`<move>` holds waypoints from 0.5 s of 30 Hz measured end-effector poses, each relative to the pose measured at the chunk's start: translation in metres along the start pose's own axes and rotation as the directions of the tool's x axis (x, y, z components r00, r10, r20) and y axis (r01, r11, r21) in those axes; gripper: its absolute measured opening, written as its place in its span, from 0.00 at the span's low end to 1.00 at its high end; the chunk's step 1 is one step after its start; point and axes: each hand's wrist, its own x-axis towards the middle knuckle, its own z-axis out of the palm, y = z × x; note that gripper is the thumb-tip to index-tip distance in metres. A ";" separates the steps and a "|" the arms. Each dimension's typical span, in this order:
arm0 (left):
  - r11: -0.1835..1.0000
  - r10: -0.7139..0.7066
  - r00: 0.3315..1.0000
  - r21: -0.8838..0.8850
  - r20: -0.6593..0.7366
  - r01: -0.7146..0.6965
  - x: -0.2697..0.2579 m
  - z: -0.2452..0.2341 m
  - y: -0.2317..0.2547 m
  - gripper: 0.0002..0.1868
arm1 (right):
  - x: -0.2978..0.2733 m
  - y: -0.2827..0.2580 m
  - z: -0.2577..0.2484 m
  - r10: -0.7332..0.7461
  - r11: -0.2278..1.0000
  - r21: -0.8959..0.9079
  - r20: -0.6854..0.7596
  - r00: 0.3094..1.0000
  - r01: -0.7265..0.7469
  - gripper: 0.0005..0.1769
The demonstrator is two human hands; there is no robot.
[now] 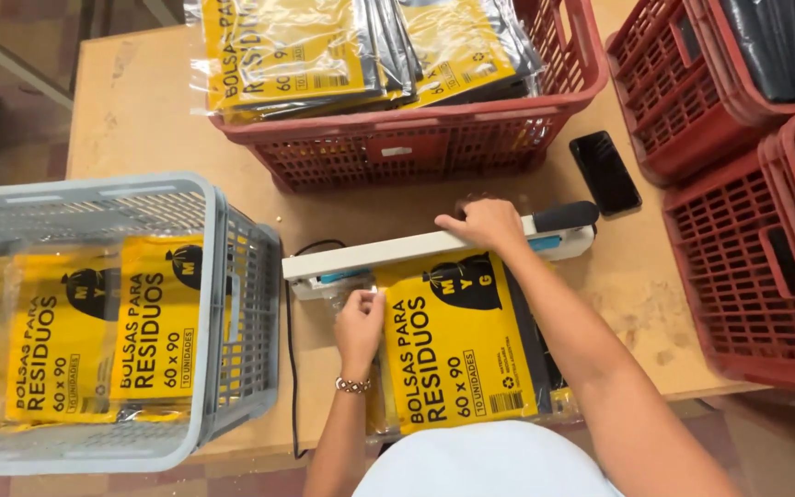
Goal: The person repeatedly places yellow trash bag packs under a handheld heat sealer, presses the handle to seal the plastic, and then moves the sealed packs into a grey basket. The process is repeated for multiple packs throughout the clip.
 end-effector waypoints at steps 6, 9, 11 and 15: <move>0.990 0.044 0.992 0.126 0.114 -0.058 0.010 0.012 -0.014 0.18 | 0.004 0.003 0.008 0.007 1.000 -0.009 -0.022 1.000 -0.007 0.44; 0.988 0.038 0.990 0.141 0.134 -0.058 0.010 0.012 -0.012 0.19 | 0.003 0.004 0.013 0.009 1.000 -0.006 -0.039 0.999 -0.009 0.43; 0.986 0.044 0.989 0.151 0.143 -0.066 0.009 0.011 -0.012 0.19 | 0.008 0.008 0.022 -0.006 1.000 -0.030 -0.113 0.994 0.002 0.41; 0.985 0.064 0.986 0.151 0.151 -0.087 0.008 0.010 -0.013 0.19 | 0.011 0.011 0.027 -0.017 1.000 -0.015 -0.138 0.990 0.015 0.42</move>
